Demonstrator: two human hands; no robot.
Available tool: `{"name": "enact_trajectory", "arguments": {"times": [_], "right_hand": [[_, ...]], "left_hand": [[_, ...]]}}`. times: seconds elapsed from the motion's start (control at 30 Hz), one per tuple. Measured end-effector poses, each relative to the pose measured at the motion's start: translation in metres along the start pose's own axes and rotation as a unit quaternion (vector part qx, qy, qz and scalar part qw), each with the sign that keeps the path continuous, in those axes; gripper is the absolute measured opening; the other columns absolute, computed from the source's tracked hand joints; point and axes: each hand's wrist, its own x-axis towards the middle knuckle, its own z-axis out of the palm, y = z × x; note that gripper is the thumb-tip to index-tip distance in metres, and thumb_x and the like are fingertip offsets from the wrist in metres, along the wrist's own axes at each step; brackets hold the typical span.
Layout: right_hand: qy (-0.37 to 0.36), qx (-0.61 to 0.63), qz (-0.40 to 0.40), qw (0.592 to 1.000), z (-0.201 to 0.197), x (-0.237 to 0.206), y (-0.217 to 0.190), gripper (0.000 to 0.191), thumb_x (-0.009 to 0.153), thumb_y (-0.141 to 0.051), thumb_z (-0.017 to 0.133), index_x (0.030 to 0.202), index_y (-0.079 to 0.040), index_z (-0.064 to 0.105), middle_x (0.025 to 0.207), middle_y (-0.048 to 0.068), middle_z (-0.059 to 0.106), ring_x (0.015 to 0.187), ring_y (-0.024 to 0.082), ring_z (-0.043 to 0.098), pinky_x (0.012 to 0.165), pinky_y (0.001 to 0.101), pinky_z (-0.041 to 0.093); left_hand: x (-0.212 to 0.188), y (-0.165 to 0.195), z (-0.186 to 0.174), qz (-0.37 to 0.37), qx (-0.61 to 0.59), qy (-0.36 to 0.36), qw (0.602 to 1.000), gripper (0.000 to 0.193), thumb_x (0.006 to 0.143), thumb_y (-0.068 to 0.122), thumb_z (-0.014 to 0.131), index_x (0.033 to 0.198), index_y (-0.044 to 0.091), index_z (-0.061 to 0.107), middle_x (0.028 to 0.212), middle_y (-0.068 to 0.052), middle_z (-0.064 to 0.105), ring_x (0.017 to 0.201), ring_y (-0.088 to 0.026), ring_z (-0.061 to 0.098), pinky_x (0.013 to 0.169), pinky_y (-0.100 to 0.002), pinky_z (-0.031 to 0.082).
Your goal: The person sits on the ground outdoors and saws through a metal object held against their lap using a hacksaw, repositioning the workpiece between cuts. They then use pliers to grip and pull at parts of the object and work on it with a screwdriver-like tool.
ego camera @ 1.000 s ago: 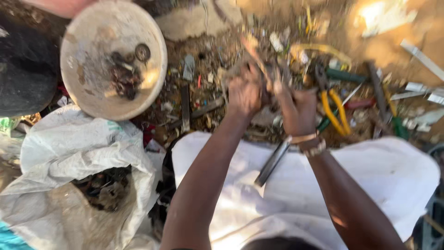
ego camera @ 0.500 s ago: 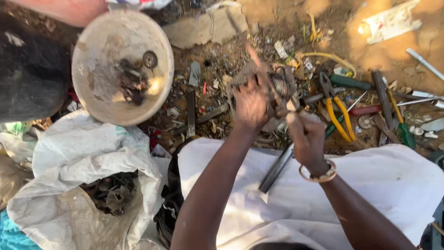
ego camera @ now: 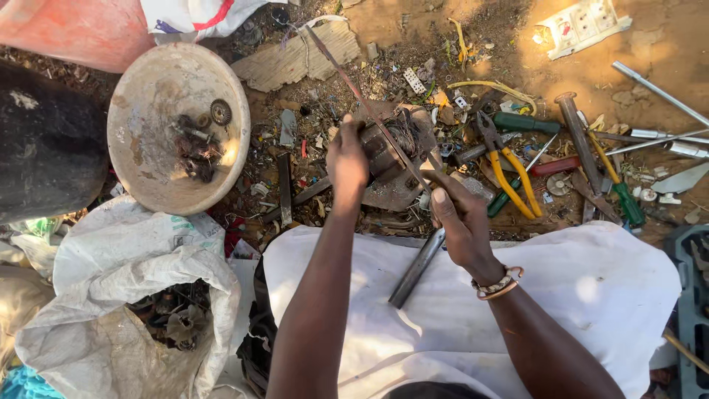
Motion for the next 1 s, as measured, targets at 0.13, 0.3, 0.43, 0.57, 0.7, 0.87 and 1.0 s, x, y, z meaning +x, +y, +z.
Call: {"name": "enact_trajectory", "arguments": {"times": [0.13,0.3,0.43,0.57,0.7,0.87,1.0], "right_hand": [[0.007,0.03,0.007,1.0,0.0,-0.004,0.001,0.048,0.11,-0.033,0.053,0.14,0.004,0.059,0.076,-0.004,0.05,0.067,0.005,0.045,0.06,0.0247,0.04],[0.015,0.005,0.01,1.0,0.003,-0.004,0.003,0.047,0.107,-0.03,0.057,0.139,0.005,0.059,0.078,-0.003,0.053,0.067,0.005,0.046,0.059,0.0233,0.039],[0.032,-0.039,-0.02,0.999,0.007,-0.001,0.0,0.043,0.109,-0.027,0.056,0.138,0.005,0.062,0.08,-0.003,0.055,0.068,0.003,0.047,0.059,0.0219,0.039],[0.05,0.036,-0.022,0.998,0.017,0.006,-0.007,0.043,0.108,-0.024,0.055,0.138,0.006,0.059,0.091,-0.004,0.059,0.067,0.002,0.044,0.057,0.0214,0.037],[0.082,-0.022,-0.031,0.996,0.033,0.026,-0.009,0.037,0.11,-0.022,0.057,0.132,0.006,0.066,0.076,-0.005,0.051,0.062,0.003,0.038,0.053,0.0234,0.029],[0.081,-0.168,-0.107,0.977,0.037,0.014,-0.011,0.035,0.115,-0.023,0.055,0.134,0.005,0.067,0.078,-0.004,0.051,0.069,0.005,0.041,0.058,0.0262,0.033],[0.072,-0.27,-0.041,0.959,0.026,-0.049,-0.037,0.042,0.11,-0.026,0.051,0.137,0.003,0.064,0.065,-0.005,0.045,0.057,0.004,0.039,0.051,0.0245,0.031]], "left_hand": [[-0.008,-0.009,0.021,0.227,0.169,0.198,0.938,0.046,0.111,0.033,0.042,0.096,0.001,0.071,0.096,-0.02,0.074,0.092,-0.038,0.071,0.087,-0.049,0.056],[-0.014,-0.008,0.023,0.257,0.185,0.246,0.916,0.041,0.109,0.031,0.044,0.103,0.0,0.072,0.104,-0.02,0.073,0.1,-0.042,0.069,0.093,-0.051,0.054],[-0.013,-0.005,0.026,0.223,0.179,0.244,0.927,0.044,0.107,0.032,0.042,0.107,-0.001,0.072,0.109,-0.021,0.073,0.105,-0.041,0.066,0.097,-0.05,0.051],[-0.009,-0.009,0.03,0.203,0.198,0.249,0.926,0.045,0.107,0.032,0.04,0.102,0.001,0.073,0.111,-0.02,0.073,0.112,-0.04,0.065,0.106,-0.05,0.048],[-0.008,-0.011,0.03,0.197,0.211,0.24,0.927,0.043,0.104,0.031,0.042,0.102,0.002,0.073,0.11,-0.021,0.073,0.109,-0.04,0.065,0.105,-0.05,0.046],[-0.008,-0.006,0.033,0.162,0.205,0.238,0.935,0.038,0.102,0.029,0.043,0.098,0.004,0.071,0.107,-0.019,0.074,0.107,-0.039,0.068,0.103,-0.049,0.048],[-0.006,-0.01,0.035,0.186,0.213,0.235,0.93,0.035,0.101,0.026,0.043,0.099,0.003,0.069,0.103,-0.02,0.074,0.104,-0.038,0.07,0.109,-0.054,0.045]]}}
